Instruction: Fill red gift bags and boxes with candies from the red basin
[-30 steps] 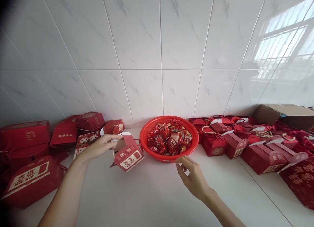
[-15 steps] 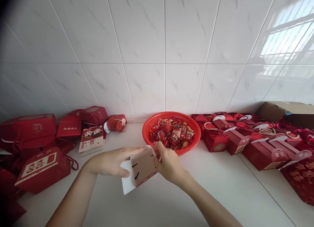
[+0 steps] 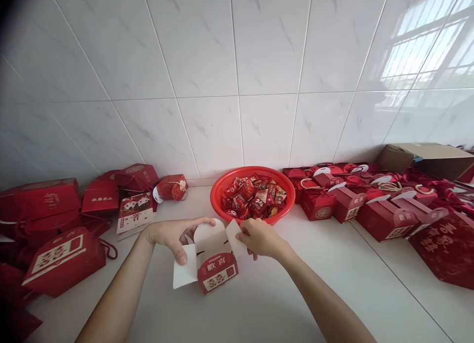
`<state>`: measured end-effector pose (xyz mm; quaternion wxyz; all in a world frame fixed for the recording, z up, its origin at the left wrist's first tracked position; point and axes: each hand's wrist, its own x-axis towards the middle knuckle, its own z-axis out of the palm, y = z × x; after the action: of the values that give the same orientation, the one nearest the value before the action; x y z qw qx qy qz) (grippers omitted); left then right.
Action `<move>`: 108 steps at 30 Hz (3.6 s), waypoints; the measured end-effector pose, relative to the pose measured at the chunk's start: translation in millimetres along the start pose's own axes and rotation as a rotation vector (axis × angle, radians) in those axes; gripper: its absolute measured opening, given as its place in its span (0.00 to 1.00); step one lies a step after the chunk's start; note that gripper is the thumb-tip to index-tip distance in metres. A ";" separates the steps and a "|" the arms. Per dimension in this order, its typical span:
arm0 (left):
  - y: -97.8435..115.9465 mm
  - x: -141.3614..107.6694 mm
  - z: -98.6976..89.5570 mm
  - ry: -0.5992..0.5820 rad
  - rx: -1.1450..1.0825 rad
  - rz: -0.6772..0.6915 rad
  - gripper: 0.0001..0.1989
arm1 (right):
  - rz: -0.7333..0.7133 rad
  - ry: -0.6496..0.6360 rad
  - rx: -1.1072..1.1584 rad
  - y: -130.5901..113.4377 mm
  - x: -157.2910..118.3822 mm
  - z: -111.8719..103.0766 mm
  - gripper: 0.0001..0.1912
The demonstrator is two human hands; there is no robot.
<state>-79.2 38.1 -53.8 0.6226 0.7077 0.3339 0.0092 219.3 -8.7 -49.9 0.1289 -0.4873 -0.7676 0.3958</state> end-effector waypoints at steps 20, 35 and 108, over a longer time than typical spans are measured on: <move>64.4 50.5 -32.9 0.610 0.365 0.271 0.18 | -0.260 0.428 0.145 1.9 -13.2 -37.1 0.17; 49.8 149.6 -49.1 0.424 0.823 0.020 0.11 | -0.313 0.521 0.345 28.1 9.8 -44.1 0.16; 43.0 145.9 -43.0 0.585 -0.120 0.387 0.28 | -0.187 0.622 1.369 38.6 57.8 -42.0 0.19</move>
<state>35.5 146.2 -64.7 0.5277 0.6875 0.3565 0.3490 240.3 68.8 -61.6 0.6463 -0.3206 -0.3168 0.6158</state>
